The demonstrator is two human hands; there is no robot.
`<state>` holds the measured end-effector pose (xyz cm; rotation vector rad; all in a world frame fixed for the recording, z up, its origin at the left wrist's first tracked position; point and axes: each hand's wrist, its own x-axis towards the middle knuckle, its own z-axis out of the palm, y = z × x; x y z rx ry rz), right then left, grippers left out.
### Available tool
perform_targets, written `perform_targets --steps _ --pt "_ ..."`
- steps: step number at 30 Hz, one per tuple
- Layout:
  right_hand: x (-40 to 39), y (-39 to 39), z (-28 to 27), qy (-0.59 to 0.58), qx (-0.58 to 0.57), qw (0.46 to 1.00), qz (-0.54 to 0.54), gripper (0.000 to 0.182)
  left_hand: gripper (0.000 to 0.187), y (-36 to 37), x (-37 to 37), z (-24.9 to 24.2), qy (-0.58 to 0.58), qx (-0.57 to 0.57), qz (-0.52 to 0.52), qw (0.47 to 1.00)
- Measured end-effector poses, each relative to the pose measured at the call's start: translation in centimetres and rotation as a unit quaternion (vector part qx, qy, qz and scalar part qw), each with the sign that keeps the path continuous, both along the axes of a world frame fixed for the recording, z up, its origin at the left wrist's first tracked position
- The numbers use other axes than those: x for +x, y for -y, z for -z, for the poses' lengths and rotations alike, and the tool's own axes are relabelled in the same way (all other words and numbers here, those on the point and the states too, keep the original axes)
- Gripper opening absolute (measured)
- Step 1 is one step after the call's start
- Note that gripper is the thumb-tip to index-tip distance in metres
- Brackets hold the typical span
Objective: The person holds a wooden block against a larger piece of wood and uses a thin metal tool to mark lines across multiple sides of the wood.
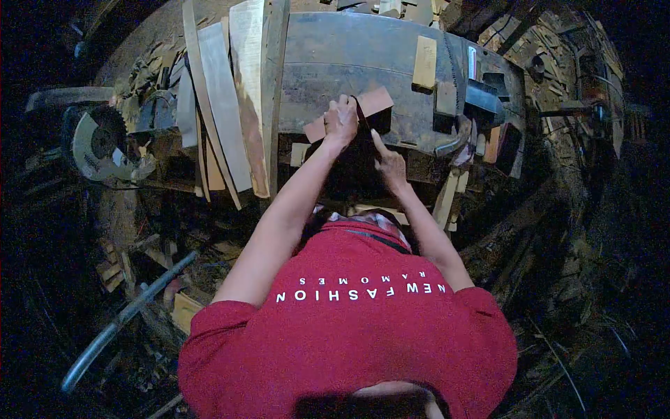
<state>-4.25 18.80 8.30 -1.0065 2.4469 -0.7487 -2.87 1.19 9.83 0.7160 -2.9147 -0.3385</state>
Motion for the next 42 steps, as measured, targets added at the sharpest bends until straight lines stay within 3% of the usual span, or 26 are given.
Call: perform_targets --steps 1,8,10,14,16,18,21,23,26,32,34,36,42 --pt "-0.9 1.2 0.9 -0.024 -0.070 0.997 -0.004 0.077 0.023 0.0 0.0 0.7 -0.002 -0.001 0.000 1.000" --pt "-3.6 5.1 4.1 -0.078 -0.075 0.994 -0.005 0.079 0.018 0.2 0.1 0.5 -0.002 0.012 0.008 1.000" --pt "-1.3 2.4 0.1 -0.003 -0.039 0.999 0.018 0.072 0.018 0.3 0.0 0.2 0.018 0.003 0.007 1.000" --pt "0.8 -2.1 0.8 0.045 -0.078 0.996 0.021 0.077 0.017 0.1 -0.1 -0.1 0.009 -0.014 0.001 1.000" --pt "0.2 -1.3 -0.1 0.007 -0.005 1.000 0.008 0.078 0.017 -0.2 0.2 0.1 0.016 -0.017 0.007 1.000" --pt "-1.3 1.4 0.3 -0.008 -0.015 1.000 0.011 0.075 0.017 0.0 0.0 0.2 -0.015 -0.018 0.005 1.000" --pt "-3.6 5.2 2.5 -0.008 -0.087 0.996 0.008 0.070 0.017 0.4 0.5 0.5 -0.056 0.002 0.022 0.998" --pt "-4.1 6.2 6.0 -0.083 -0.128 0.988 0.002 0.067 0.017 0.4 0.4 0.8 -0.047 -0.011 0.020 0.999" --pt "-2.8 4.7 1.3 -0.034 -0.032 0.998 0.031 0.069 0.018 0.4 0.4 1.0 -0.048 -0.017 0.024 0.998" --pt "0.6 -1.9 0.8 -0.009 -0.051 0.999 -0.003 0.081 0.019 0.2 0.2 0.5 0.013 -0.001 -0.003 1.000" --pt "-0.2 -0.8 0.3 -0.014 -0.010 1.000 -0.012 0.080 0.019 -0.1 0.1 0.8 0.018 -0.005 -0.008 1.000" --pt "-1.8 1.9 0.8 -0.038 -0.042 0.998 0.009 0.076 0.018 0.0 0.1 0.9 -0.024 -0.008 -0.008 1.000" --pt "-4.3 6.0 2.0 -0.056 -0.081 0.995 -0.018 0.075 0.021 0.3 -0.1 1.0 -0.004 -0.010 -0.006 1.000"
